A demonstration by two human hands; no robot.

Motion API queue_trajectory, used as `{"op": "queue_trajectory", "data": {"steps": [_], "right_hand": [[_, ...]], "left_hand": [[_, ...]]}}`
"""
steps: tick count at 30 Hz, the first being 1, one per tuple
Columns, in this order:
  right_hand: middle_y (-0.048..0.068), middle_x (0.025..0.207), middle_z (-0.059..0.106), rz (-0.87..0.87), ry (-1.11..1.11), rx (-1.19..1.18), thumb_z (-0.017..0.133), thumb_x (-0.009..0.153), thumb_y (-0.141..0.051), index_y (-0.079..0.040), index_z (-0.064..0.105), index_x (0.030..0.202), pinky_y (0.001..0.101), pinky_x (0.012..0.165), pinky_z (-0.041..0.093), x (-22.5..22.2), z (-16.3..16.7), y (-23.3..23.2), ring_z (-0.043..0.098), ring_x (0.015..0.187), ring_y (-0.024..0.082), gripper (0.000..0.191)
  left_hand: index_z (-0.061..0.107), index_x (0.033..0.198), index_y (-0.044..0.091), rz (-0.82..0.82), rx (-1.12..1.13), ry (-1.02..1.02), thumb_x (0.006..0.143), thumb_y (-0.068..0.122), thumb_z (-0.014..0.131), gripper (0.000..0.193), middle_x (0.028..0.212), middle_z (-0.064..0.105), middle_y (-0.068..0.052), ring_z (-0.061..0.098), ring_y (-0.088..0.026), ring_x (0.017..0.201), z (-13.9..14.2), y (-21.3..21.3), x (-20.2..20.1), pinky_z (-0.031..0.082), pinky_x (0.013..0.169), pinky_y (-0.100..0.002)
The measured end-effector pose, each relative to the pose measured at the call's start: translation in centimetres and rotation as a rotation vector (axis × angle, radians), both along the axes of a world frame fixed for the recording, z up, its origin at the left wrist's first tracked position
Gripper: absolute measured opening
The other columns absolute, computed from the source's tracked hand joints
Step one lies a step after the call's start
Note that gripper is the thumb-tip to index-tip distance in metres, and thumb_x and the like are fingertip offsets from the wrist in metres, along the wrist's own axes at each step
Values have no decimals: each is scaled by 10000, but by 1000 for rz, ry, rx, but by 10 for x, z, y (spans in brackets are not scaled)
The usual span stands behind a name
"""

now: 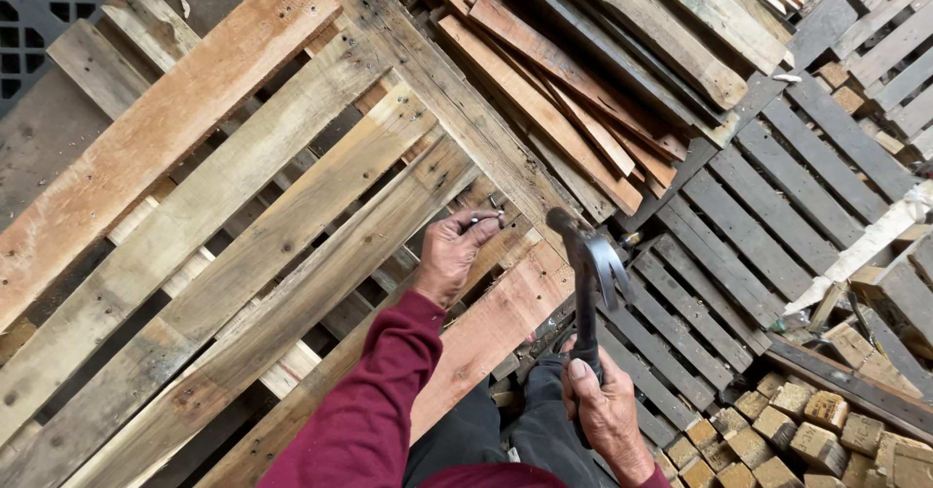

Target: The person hammers nails into a wooden pallet using a hammer. They repeatedly pick up nails from a nearby wooden box and drive them into the pallet slats. The person works methodically across different sections of the pallet.

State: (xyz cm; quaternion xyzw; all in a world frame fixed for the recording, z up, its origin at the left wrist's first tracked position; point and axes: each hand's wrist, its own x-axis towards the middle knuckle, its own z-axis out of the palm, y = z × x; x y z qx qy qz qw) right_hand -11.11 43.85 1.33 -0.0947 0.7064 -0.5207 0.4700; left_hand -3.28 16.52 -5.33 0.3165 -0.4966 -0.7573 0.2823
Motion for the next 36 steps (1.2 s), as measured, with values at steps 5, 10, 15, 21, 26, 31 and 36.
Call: {"op": "queue_trajectory", "data": {"steps": [5,10,15,21,26,31,36], "right_hand": [[-7,561,503,21,-2,136,579,949,-391,-65,618,1201,257,376,423,-1,-13,11,477,408,88,414],[-5,561,502,-71,-18,204,599,948,-368,-36,673,1143,256,382,385,-11,2,9,449,413,91,392],[-15,604,570,45,162,-46,603,990,-371,-17,649,1094,229,435,427,-20,25,10,508,475,64,372],[25,570,564,163,143,157,612,959,-366,-47,592,922,267,400,428,-27,24,-5,506,437,93,321],[50,611,571,42,151,90,585,992,-336,-15,589,943,287,413,459,-35,73,-17,528,448,123,325],[62,761,618,-58,331,-788,699,993,-266,-33,564,1098,306,503,499,-44,80,-28,557,585,147,289],[92,593,544,229,238,491,651,978,-290,-2,616,898,337,435,422,-43,38,-33,503,465,173,301]], "left_hand": [[778,1056,61,114,-413,-209,927,111,788,139,884,726,-57,648,-150,741,-11,19,-20,538,685,-271],[785,1066,83,152,-641,-253,892,84,792,174,996,799,-73,740,-149,786,-3,26,-28,585,706,-284],[774,1084,97,113,-689,-248,890,73,774,195,1017,782,-78,761,-175,856,0,27,-29,622,736,-303],[777,1073,96,56,-779,-348,892,127,786,184,1015,788,-68,732,-182,798,-7,27,-29,601,718,-323],[786,1085,105,122,-777,-250,942,160,749,157,963,774,-56,722,-197,820,-7,23,-30,601,731,-330],[761,1136,68,491,-508,-399,972,174,698,205,788,719,-92,678,-232,632,-5,17,-18,539,569,-349],[732,1043,51,592,-675,-504,1040,175,652,148,793,688,-141,666,-276,670,-1,6,-7,533,641,-382]]}}
